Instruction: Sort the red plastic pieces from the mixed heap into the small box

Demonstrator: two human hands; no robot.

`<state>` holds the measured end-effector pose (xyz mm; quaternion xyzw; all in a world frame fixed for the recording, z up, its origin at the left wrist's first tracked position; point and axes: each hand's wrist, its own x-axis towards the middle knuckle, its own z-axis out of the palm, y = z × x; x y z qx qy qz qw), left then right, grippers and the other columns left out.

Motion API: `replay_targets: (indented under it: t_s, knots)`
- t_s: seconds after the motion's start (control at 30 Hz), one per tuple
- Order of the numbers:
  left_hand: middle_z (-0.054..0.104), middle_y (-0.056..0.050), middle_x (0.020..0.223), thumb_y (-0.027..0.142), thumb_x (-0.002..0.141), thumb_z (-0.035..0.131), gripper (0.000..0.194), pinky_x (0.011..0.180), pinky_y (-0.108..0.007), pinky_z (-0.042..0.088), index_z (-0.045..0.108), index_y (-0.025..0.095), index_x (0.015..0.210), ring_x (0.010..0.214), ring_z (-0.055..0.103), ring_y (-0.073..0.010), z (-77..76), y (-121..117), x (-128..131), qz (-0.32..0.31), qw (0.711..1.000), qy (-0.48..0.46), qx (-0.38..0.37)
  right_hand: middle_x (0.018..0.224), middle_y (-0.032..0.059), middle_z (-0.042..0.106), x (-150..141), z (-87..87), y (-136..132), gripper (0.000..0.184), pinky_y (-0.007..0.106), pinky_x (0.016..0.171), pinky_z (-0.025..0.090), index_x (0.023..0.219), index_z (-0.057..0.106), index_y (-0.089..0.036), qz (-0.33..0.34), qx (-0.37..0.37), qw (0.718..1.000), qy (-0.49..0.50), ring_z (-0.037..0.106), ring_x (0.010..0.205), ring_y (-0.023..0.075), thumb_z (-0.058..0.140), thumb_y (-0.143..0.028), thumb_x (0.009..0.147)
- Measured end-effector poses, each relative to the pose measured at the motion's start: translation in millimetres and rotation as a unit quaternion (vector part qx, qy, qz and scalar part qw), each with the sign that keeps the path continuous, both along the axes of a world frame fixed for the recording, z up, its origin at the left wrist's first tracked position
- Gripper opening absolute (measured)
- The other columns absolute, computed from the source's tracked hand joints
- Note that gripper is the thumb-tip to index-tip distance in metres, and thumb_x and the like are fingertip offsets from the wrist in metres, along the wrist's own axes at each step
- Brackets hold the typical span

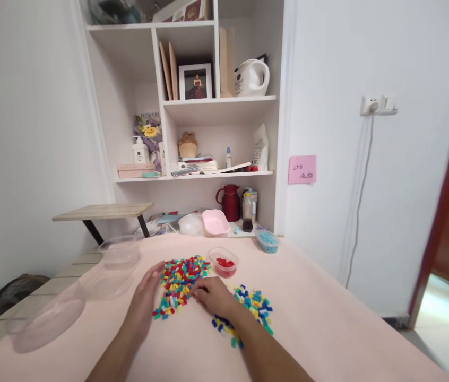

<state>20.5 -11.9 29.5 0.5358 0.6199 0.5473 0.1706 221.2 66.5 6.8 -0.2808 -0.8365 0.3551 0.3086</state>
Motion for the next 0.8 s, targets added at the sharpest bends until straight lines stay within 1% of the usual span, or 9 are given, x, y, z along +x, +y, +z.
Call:
replay_targets:
  t_s: [0.07, 0.13, 0.17, 0.23, 0.3, 0.4, 0.5, 0.67, 0.8]
  knots:
    - [0.063, -0.009, 0.129, 0.041, 0.095, 0.032, 0.044, 0.107, -0.036, 0.041, 0.059, 0.020, 0.123, 0.123, 0.056, -0.0207, 5.7, -4, -9, 0.003, 0.999, 0.004, 0.045, 0.073, 0.0017, 0.068, 1, -0.6, 3, 0.025, 0.025, 0.065, 0.045, 0.085, 0.071, -0.018, -0.049, 0.043, 0.998, 0.011, 0.059, 0.067, 0.0156, 0.046, -0.017, 0.084]
    - [0.061, -0.008, 0.131, 0.036, 0.095, 0.029, 0.043, 0.111, -0.037, 0.037, 0.060, 0.021, 0.121, 0.127, 0.052, -0.0197, 3.7, -6, -16, 0.027, 0.995, 0.074, 0.058, 0.081, 0.0038, 0.069, 1, -1.5, 7, 0.025, 0.028, 0.073, 0.046, 0.087, 0.071, -0.018, -0.110, 0.080, 0.991, 0.012, 0.061, 0.077, 0.0179, 0.046, -0.017, 0.085]
    - [0.059, -0.009, 0.134, 0.033, 0.095, 0.026, 0.045, 0.112, -0.036, 0.035, 0.059, 0.020, 0.123, 0.129, 0.050, -0.0186, -0.6, -5, -17, 0.036, 0.991, 0.123, 0.041, 0.085, 0.0050, 0.069, 2, -2.2, 8, 0.025, 0.029, 0.076, 0.046, 0.090, 0.071, -0.019, -0.137, 0.091, 0.986, 0.005, 0.061, 0.080, 0.0188, 0.046, -0.018, 0.086]
    - [0.056, -0.013, 0.137, 0.028, 0.095, 0.023, 0.049, 0.110, -0.036, 0.036, 0.057, 0.016, 0.127, 0.130, 0.048, -0.0193, -13.1, -4, -14, 0.043, 0.967, 0.243, -0.068, 0.092, 0.0068, 0.068, 2, -4.4, 10, 0.027, 0.031, 0.080, 0.045, 0.098, 0.071, -0.019, -0.173, 0.108, 0.979, -0.027, 0.060, 0.085, 0.0200, 0.046, -0.017, 0.086]
    - [0.058, -0.014, 0.134, 0.027, 0.090, 0.037, 0.043, 0.108, -0.042, 0.036, 0.061, 0.016, 0.124, 0.129, 0.050, -0.0250, -25.5, -3, -6, 0.028, 0.957, 0.268, -0.108, 0.098, 0.0078, 0.066, 0, -7.3, 8, 0.031, 0.031, 0.083, 0.044, 0.106, 0.070, -0.021, -0.179, 0.132, 0.972, -0.071, 0.059, 0.090, 0.0205, 0.047, -0.017, 0.086]
    - [0.057, -0.011, 0.138, 0.030, 0.088, 0.044, 0.043, 0.111, -0.046, 0.030, 0.060, 0.024, 0.128, 0.131, 0.047, -0.0263, -33.5, -4, 4, 0.006, 0.946, 0.297, -0.127, 0.103, 0.0084, 0.064, -4, -11.6, 4, 0.037, 0.031, 0.087, 0.042, 0.117, 0.067, -0.024, -0.134, 0.191, 0.963, -0.132, 0.057, 0.098, 0.0218, 0.050, -0.015, 0.086]
    - [0.054, -0.010, 0.142, 0.033, 0.091, 0.038, 0.046, 0.110, -0.046, 0.029, 0.057, 0.026, 0.132, 0.133, 0.045, -0.0259, -30.3, -7, 6, -0.011, 0.930, 0.335, -0.148, 0.104, 0.0083, 0.064, -8, -14.3, 0, 0.042, 0.033, 0.088, 0.042, 0.122, 0.066, -0.027, -0.095, 0.232, 0.956, -0.150, 0.056, 0.098, 0.0225, 0.051, -0.012, 0.085]
    - [0.053, -0.008, 0.143, 0.029, 0.093, 0.035, 0.045, 0.109, -0.046, 0.029, 0.059, 0.032, 0.130, 0.135, 0.043, -0.0240, -28.6, -6, 1, -0.019, 0.929, 0.336, -0.153, 0.100, 0.0045, 0.067, -3, -10.2, 1, 0.040, 0.031, 0.087, 0.044, 0.107, 0.073, -0.030, -0.034, 0.191, 0.976, -0.099, 0.058, 0.094, 0.0190, 0.049, -0.008, 0.085]
    - [0.049, -0.011, 0.145, 0.031, 0.093, 0.034, 0.046, 0.109, -0.047, 0.029, 0.056, 0.027, 0.133, 0.138, 0.040, -0.0246, -35.3, 0, -2, -0.009, 0.927, 0.345, -0.149, 0.095, 0.0021, 0.069, 9, 1.4, 2, 0.038, 0.029, 0.088, 0.045, 0.102, 0.075, -0.028, 0.044, 0.127, 0.989, -0.058, 0.061, 0.090, 0.0165, 0.049, -0.008, 0.082]
